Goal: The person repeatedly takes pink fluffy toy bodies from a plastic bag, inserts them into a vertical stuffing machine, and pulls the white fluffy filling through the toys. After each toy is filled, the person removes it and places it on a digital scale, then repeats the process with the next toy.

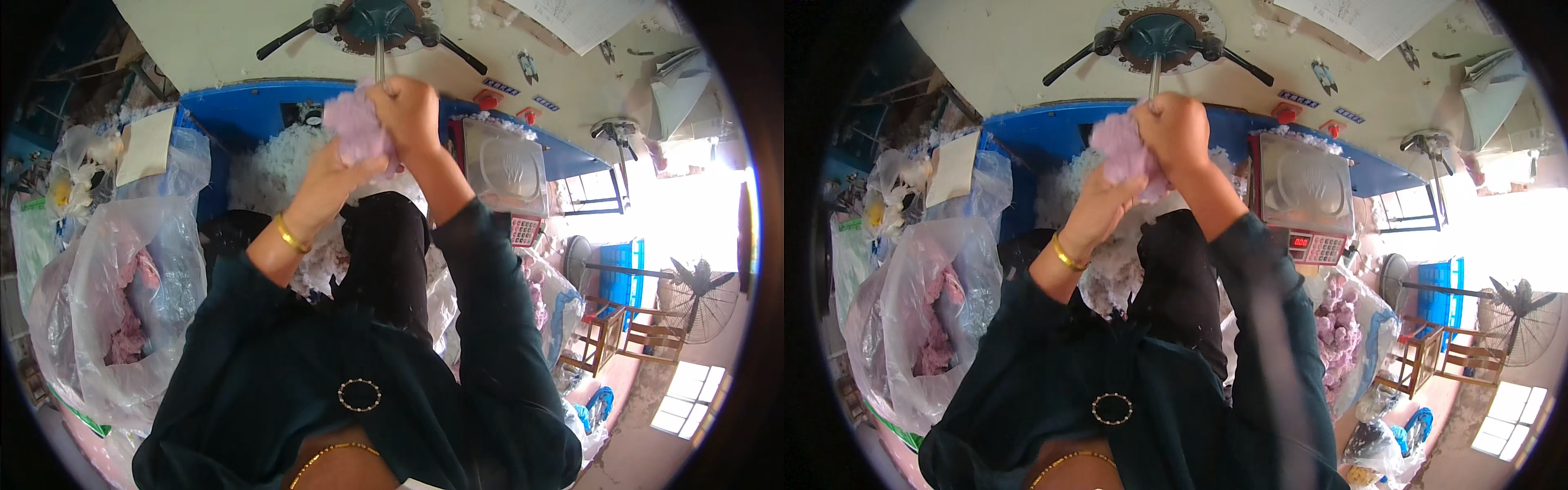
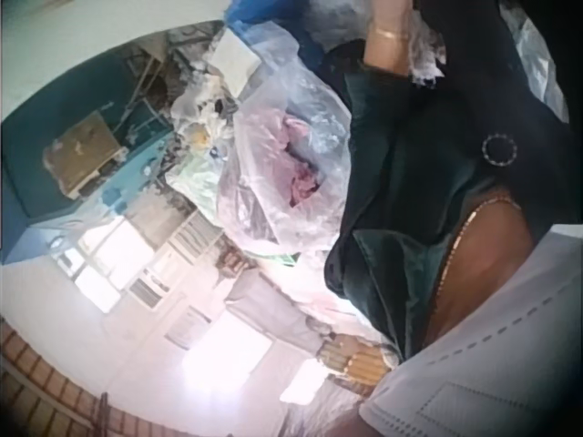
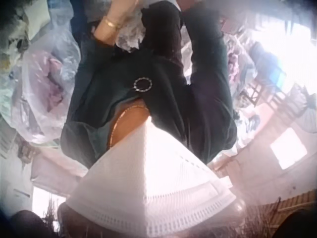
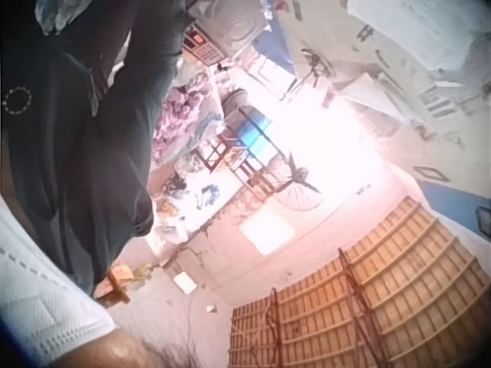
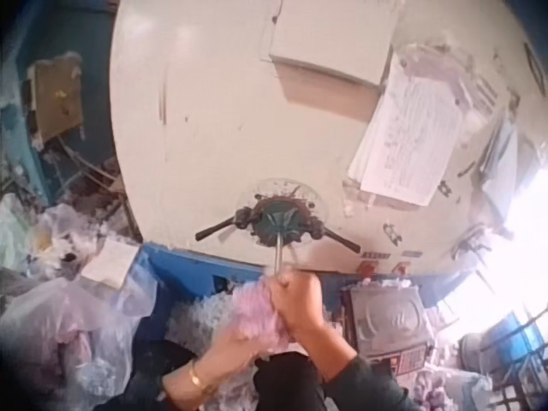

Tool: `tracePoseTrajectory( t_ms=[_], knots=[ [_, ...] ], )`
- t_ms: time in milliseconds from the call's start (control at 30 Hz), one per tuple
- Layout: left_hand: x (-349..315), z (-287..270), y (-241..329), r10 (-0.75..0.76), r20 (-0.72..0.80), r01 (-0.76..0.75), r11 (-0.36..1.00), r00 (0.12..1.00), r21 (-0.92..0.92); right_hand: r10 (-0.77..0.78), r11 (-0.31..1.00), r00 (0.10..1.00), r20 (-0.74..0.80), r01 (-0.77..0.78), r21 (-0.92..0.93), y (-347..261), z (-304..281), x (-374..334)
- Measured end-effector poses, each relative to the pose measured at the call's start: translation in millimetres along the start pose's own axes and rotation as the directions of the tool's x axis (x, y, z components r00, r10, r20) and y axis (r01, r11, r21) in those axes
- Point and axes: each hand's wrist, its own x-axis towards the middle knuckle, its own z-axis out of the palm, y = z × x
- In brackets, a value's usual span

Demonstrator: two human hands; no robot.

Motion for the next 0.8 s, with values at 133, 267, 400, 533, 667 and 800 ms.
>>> tracePoseTrajectory(
  t_ms=[133, 267, 400, 533, 667, 800],
  knots=[
    [-5, -18, 15, -0.191, 0.217, 0.287, 0.709, 0.957, -0.644, -0.143, 0.979, 0.989, -0.037, 0.147, 0.142, 7, -9, -22],
    [7, -5, 7, -0.123, -0.094, 0.130, 0.989, 0.988, 0.069, -0.054, 0.932, 0.998, -0.012, 0.055, 0.358, 26, -4, -26],
    [24, -6, -3, 0.167, -0.120, -0.102, 0.901, 0.979, 0.421, -0.061, 0.900, 0.995, -0.076, 0.088, 0.427, 36, 9, -7],
    [39, -20, -6, 0.200, -0.020, -0.156, 0.818, 0.980, 0.554, -0.251, 0.934, 0.957, -0.146, 0.279, 0.224, 36, 7, -3],
    [53, -36, -22, 0.302, 0.006, -0.252, 0.782, 0.953, 0.570, -0.341, 0.926, 0.932, -0.123, 0.355, 0.129, 30, 5, 9],
    [52, -31, -19, 0.271, 0.010, -0.232, 0.804, 0.962, 0.548, -0.326, 0.933, 0.938, -0.117, 0.339, 0.122, 30, 3, 9]
  ],
)
